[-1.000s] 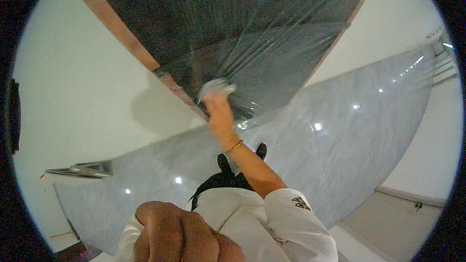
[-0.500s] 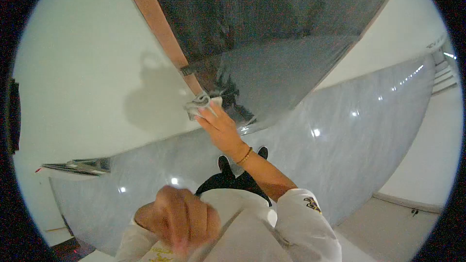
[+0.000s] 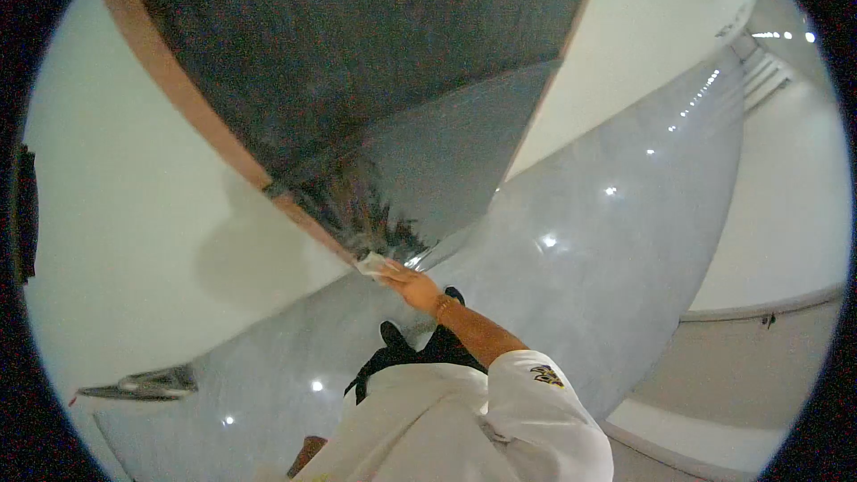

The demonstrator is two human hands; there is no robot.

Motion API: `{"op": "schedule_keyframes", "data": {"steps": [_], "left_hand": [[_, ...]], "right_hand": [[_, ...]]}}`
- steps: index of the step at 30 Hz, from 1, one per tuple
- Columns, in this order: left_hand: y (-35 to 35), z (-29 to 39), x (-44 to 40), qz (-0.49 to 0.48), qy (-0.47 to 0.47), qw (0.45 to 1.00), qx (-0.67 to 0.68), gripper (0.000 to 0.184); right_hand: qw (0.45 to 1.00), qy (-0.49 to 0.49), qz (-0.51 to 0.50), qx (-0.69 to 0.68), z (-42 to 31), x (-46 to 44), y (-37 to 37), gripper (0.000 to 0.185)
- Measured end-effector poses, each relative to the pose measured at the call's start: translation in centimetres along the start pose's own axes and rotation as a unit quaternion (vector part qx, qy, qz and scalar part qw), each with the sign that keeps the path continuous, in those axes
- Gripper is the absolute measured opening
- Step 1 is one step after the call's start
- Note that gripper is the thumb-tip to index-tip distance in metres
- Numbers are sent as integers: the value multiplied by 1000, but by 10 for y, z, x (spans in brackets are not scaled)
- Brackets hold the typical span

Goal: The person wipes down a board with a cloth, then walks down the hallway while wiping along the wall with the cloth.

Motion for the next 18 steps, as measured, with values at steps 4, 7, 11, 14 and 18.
{"op": "schedule_keyframes", "data": {"steps": [4,7,11,14,18], "left_hand": [[-31,3,8,120,-137,721,668,13],[-72,36,-2,166,-99,606,771,11],[-152,89,-58,233,90,806,536,14],[-194,135,-88,223,136,810,524,20],[-233,190,-92,234,237,799,502,27]], "right_hand": [[988,105,113,14,47,44,-92,52],[958,80,250,114,33,52,-189,52],[866,66,451,206,0,22,-370,57],[869,-8,433,238,18,10,-391,56],[916,-36,330,225,67,-4,-321,57]]}}
Point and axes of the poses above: each hand's wrist, its own x-axis away from the middle knuckle, its own y-axis out of the palm, z = x × y, the point moved 7 cm from there along -x, towards the middle knuckle, and after that the axes turned 8 degrees about -z, right-handed, at the moved point
